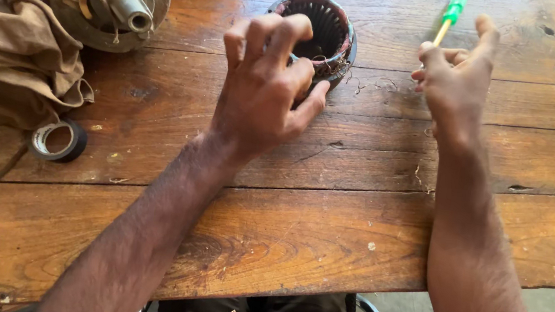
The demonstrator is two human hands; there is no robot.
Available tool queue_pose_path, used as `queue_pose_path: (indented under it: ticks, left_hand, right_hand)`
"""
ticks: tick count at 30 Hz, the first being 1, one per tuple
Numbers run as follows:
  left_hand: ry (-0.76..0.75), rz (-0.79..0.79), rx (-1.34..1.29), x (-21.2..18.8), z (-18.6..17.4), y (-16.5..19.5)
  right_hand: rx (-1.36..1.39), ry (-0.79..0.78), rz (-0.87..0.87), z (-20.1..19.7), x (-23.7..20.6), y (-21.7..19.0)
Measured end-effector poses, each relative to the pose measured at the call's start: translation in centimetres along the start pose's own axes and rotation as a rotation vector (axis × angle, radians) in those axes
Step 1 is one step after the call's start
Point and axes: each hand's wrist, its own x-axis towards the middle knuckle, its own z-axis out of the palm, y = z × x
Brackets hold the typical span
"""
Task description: The person removes old copper winding wire from an electric motor stator on a wooden workbench. They pull and untangle wire from the stator slots by hand, gather the loose wire, and use a screwdriver to pry wire out of the slots.
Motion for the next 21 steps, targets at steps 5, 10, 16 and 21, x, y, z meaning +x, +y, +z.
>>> queue_pose_path:
  ticks: [5, 10, 16, 21]
  left_hand:
    - [-0.163, 0.051, 0.122, 0.4, 0.4, 0.1]
    - [-0.132, 0.116, 0.021, 0.5, 0.0, -0.2]
    - [-0.091, 0.074, -0.137, 0.1, -0.2, -0.7]
    - [-0.058, 0.036, -0.22, 0.2, -0.5, -0.9]
  right_hand:
    - [-0.521, 0.256, -0.764, 1.0, -0.7, 0.4]
    - [-0.298, 0.041, -0.94, 2.4, -2.1, 0.5]
    - [-0.251, -0.244, -1.073, 4.0, -5.2, 0.7]
    - [-0.252, -0.289, -0.969, 3.9, -5.5, 0.8]
